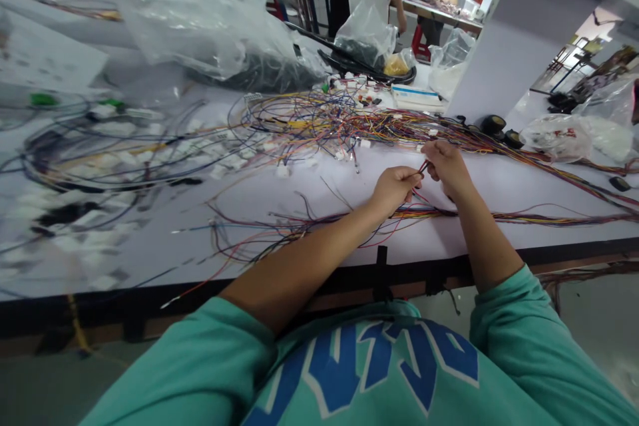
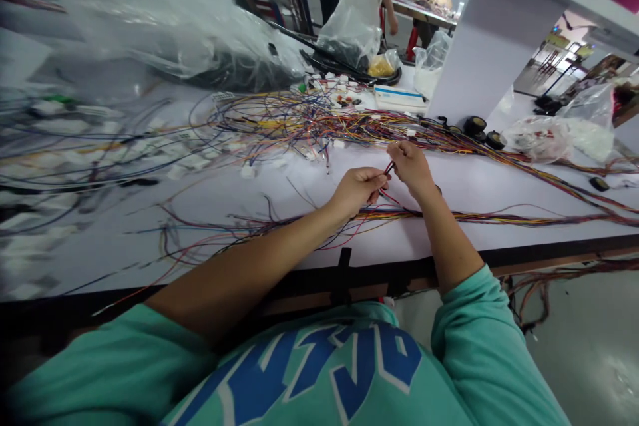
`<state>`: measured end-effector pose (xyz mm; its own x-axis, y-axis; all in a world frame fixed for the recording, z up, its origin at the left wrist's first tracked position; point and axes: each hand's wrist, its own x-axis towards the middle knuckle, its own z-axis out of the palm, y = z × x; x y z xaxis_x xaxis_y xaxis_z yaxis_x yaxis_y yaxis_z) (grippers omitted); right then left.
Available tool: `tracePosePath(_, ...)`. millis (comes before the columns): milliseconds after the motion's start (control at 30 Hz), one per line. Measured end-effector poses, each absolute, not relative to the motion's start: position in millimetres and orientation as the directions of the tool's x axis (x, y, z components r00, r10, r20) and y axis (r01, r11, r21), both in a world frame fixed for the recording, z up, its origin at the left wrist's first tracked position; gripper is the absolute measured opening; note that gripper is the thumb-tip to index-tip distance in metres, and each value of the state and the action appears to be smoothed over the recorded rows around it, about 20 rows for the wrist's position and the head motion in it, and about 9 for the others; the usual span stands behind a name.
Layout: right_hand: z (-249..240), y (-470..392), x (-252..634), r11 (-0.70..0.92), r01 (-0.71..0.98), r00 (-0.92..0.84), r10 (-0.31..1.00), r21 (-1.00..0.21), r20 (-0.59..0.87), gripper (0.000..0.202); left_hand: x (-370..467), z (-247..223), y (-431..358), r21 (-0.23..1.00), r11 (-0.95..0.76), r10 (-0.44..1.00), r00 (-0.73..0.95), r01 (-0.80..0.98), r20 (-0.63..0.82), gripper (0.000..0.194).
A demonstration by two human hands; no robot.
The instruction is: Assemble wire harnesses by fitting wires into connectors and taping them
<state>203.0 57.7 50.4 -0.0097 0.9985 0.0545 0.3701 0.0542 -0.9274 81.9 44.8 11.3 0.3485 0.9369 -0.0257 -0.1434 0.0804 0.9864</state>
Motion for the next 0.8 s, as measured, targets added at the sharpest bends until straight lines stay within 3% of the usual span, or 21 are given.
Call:
tracePosePath(133, 68.0, 47.7, 228.8, 0.025, 0.545, 0.171, 0.975, -0.838, 0.140, 0.019, 83.8, 9.6, 46.7, 0.976, 0.113, 0.944, 0.326, -0.188, -0.046, 0.012)
tracePosePath(200, 69.1, 39.4, 247.7, -0.011, 0.730, 0.179, 0.968, -0.683, 0.177, 0.012, 84.2, 9.7, 47.9, 0.968, 0.138, 0.943, 0.325, -0.210, -0.064, 0.012)
tracePosePath(267, 63.6, 28.6, 264.3, -0.041, 0.892, 0.098, 0.990, -0.451, 0.106, 0.008, 84.0, 10.1, 49.0, 0.960, 0.165, 0.941, 0.328, -0.225, -0.085, 0.012)
tracePosePath(367, 46.9, 12.8, 279.5, 0.044, 0.975, -0.073, 0.989, -0.219, -0.125, 0.028, 82.9, 10.9, 49.9, 0.951, 0.198, 0.935, 0.336, -0.236, -0.111, 0.011)
tracePosePath(467, 29.6, 4.4, 285.0, 0.121, 0.980, -0.139, 0.985, -0.159, -0.106, 0.052, 82.1, 11.8, 50.0, 0.948, 0.211, 0.932, 0.343, -0.239, -0.120, 0.012)
tracePosePath(567, 20.2, 3.0, 284.7, 0.111, 0.961, -0.116, 0.993, -0.254, -0.003, 0.048, 82.2, 12.8, 49.5, 0.945, 0.219, 0.933, 0.336, -0.245, -0.129, 0.012)
tracePosePath(667, 19.5, 2.9, 279.5, 0.124, 0.825, -0.087, 0.992, -0.551, 0.094, 0.032, 82.4, 13.6, 49.0, 0.940, 0.224, 0.935, 0.330, -0.256, -0.133, 0.013)
tracePosePath(800, 24.7, 0.6, 267.7, 0.099, 0.471, -0.037, 0.995, -0.876, 0.092, 0.023, 81.9, 14.6, 48.7, 0.936, 0.229, 0.929, 0.348, -0.267, -0.127, 0.013)
